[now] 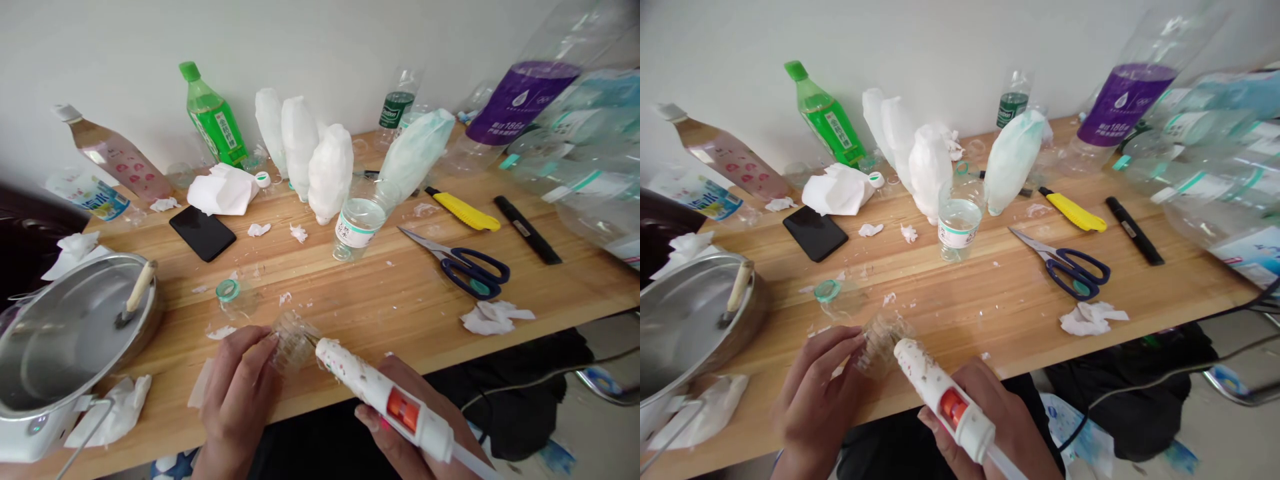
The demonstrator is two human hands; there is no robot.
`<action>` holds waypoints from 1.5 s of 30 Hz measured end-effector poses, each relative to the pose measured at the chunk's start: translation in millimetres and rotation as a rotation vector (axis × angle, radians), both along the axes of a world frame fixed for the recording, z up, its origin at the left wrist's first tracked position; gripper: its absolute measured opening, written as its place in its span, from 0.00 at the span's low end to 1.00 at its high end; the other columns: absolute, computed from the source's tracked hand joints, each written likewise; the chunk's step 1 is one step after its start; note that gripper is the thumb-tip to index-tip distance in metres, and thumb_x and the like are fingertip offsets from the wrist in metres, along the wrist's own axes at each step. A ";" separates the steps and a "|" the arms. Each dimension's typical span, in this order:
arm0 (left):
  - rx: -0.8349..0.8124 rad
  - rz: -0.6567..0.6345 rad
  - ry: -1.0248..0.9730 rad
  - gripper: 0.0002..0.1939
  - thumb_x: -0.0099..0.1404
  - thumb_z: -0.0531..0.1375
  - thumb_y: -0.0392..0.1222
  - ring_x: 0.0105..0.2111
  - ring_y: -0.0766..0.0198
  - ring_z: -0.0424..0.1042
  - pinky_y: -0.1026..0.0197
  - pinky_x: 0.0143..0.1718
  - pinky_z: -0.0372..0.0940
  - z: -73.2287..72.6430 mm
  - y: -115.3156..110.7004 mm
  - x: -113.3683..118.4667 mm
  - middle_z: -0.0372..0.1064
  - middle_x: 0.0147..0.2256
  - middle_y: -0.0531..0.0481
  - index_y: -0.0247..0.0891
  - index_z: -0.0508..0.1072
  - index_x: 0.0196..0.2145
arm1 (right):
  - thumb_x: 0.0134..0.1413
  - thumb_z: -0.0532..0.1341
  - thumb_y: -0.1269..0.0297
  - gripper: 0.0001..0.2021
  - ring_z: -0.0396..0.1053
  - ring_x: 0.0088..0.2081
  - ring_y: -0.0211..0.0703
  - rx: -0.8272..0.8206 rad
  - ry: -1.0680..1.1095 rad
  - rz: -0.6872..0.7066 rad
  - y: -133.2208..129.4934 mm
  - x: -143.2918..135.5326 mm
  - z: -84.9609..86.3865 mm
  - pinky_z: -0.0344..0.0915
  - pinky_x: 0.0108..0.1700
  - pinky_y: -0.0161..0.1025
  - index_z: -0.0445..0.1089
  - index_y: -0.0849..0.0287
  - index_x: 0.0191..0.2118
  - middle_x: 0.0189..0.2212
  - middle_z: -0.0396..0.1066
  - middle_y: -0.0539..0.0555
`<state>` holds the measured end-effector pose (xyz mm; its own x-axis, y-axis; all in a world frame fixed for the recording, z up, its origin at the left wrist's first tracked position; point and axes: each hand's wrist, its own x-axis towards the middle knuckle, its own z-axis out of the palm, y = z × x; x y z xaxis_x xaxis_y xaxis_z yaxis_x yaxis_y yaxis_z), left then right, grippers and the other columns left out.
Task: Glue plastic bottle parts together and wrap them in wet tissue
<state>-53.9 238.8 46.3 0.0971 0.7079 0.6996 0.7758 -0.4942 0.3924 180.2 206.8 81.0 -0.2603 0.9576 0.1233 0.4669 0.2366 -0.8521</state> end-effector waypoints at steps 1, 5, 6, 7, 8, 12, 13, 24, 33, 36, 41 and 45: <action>-0.001 0.005 0.000 0.18 0.62 0.62 0.22 0.39 0.60 0.76 0.57 0.42 0.72 0.2 -0.4 0.3 0.75 0.40 0.46 0.40 0.75 0.45 | 0.69 0.56 0.56 0.09 0.71 0.27 0.37 0.006 -0.002 -0.013 -0.2 0.2 0.6 0.66 0.29 0.30 0.64 0.52 0.36 0.28 0.67 0.48; -0.010 0.049 0.003 0.17 0.62 0.63 0.23 0.39 0.61 0.77 0.58 0.43 0.73 0.1 -2.1 0.9 0.77 0.40 0.47 0.40 0.75 0.44 | 0.68 0.56 0.52 0.11 0.71 0.25 0.39 0.055 -0.008 -0.077 -2.2 -0.7 4.1 0.66 0.26 0.32 0.64 0.52 0.35 0.26 0.68 0.49; -0.011 0.062 -0.003 0.16 0.62 0.63 0.23 0.38 0.62 0.77 0.58 0.43 0.73 -0.1 -2.2 1.1 0.77 0.40 0.47 0.40 0.75 0.44 | 0.68 0.56 0.53 0.11 0.71 0.25 0.39 0.059 -0.006 -0.086 -2.7 -1.2 5.2 0.66 0.26 0.32 0.64 0.52 0.35 0.26 0.69 0.49; -0.012 0.072 -0.009 0.16 0.62 0.63 0.23 0.38 0.62 0.77 0.59 0.43 0.73 -0.2 -2.1 1.2 0.77 0.40 0.48 0.40 0.75 0.43 | 0.68 0.56 0.54 0.11 0.71 0.25 0.39 0.053 0.000 -0.089 -3.0 -1.6 6.2 0.66 0.26 0.32 0.64 0.52 0.35 0.27 0.69 0.49; -0.013 0.081 -0.015 0.15 0.62 0.64 0.24 0.37 0.62 0.78 0.59 0.42 0.73 -0.3 -1.8 1.3 0.77 0.39 0.48 0.40 0.75 0.43 | 0.67 0.57 0.54 0.10 0.71 0.26 0.39 0.038 0.011 -0.085 -3.3 -2.1 7.2 0.66 0.27 0.31 0.64 0.52 0.36 0.27 0.69 0.49; -0.029 0.099 -0.051 0.15 0.61 0.65 0.24 0.36 0.64 0.78 0.60 0.40 0.74 -1.1 -0.3 0.8 0.78 0.37 0.49 0.40 0.75 0.41 | 0.68 0.57 0.58 0.07 0.71 0.27 0.37 -0.024 0.049 -0.043 -3.9 -3.4 9.9 0.67 0.30 0.30 0.64 0.53 0.38 0.29 0.68 0.48; -0.038 0.108 -0.068 0.15 0.61 0.65 0.24 0.36 0.64 0.78 0.61 0.40 0.74 -1.7 -0.2 0.4 0.78 0.37 0.49 0.40 0.75 0.41 | 0.68 0.57 0.58 0.07 0.71 0.27 0.36 -0.023 0.051 -0.042 -4.0 -3.5 10.2 0.67 0.30 0.30 0.65 0.53 0.38 0.29 0.67 0.48; -0.218 0.164 -0.316 0.10 0.61 0.66 0.29 0.37 0.63 0.77 0.63 0.35 0.75 -8.6 -1.3 -3.4 0.77 0.37 0.50 0.40 0.76 0.39 | 0.69 0.55 0.54 0.09 0.75 0.29 0.41 0.075 0.035 -0.029 1.6 -1.8 16.9 0.71 0.29 0.32 0.65 0.51 0.39 0.28 0.71 0.49; -0.222 0.232 -0.328 0.05 0.62 0.66 0.32 0.34 0.65 0.78 0.65 0.32 0.74 -4.6 2.9 -2.5 0.78 0.35 0.50 0.40 0.76 0.35 | 0.67 0.57 0.51 0.11 0.76 0.27 0.43 0.098 -0.015 -0.072 2.3 0.8 17.5 0.75 0.33 0.35 0.69 0.50 0.36 0.26 0.73 0.50; -0.242 0.254 -0.352 0.03 0.62 0.66 0.33 0.35 0.64 0.78 0.64 0.32 0.74 -6.1 2.7 -3.4 0.78 0.35 0.50 0.39 0.75 0.34 | 0.65 0.59 0.51 0.11 0.75 0.28 0.44 0.074 -0.044 -0.078 0.8 2.5 17.1 0.74 0.29 0.35 0.70 0.50 0.36 0.26 0.72 0.51; -0.271 0.264 -0.445 0.03 0.62 0.66 0.34 0.34 0.64 0.79 0.65 0.31 0.74 -4.1 3.6 -0.9 0.78 0.35 0.49 0.39 0.74 0.33 | 0.67 0.59 0.56 0.08 0.73 0.28 0.40 0.063 0.001 -0.064 -1.7 -1.4 13.8 0.70 0.28 0.32 0.68 0.52 0.37 0.27 0.71 0.50; -0.298 0.325 -0.435 0.08 0.59 0.67 0.34 0.31 0.66 0.78 0.68 0.29 0.73 -0.8 2.8 0.2 0.77 0.33 0.51 0.39 0.76 0.38 | 0.67 0.58 0.58 0.08 0.71 0.28 0.39 0.073 0.029 -0.054 -1.7 -3.5 11.5 0.67 0.28 0.32 0.63 0.52 0.36 0.28 0.68 0.49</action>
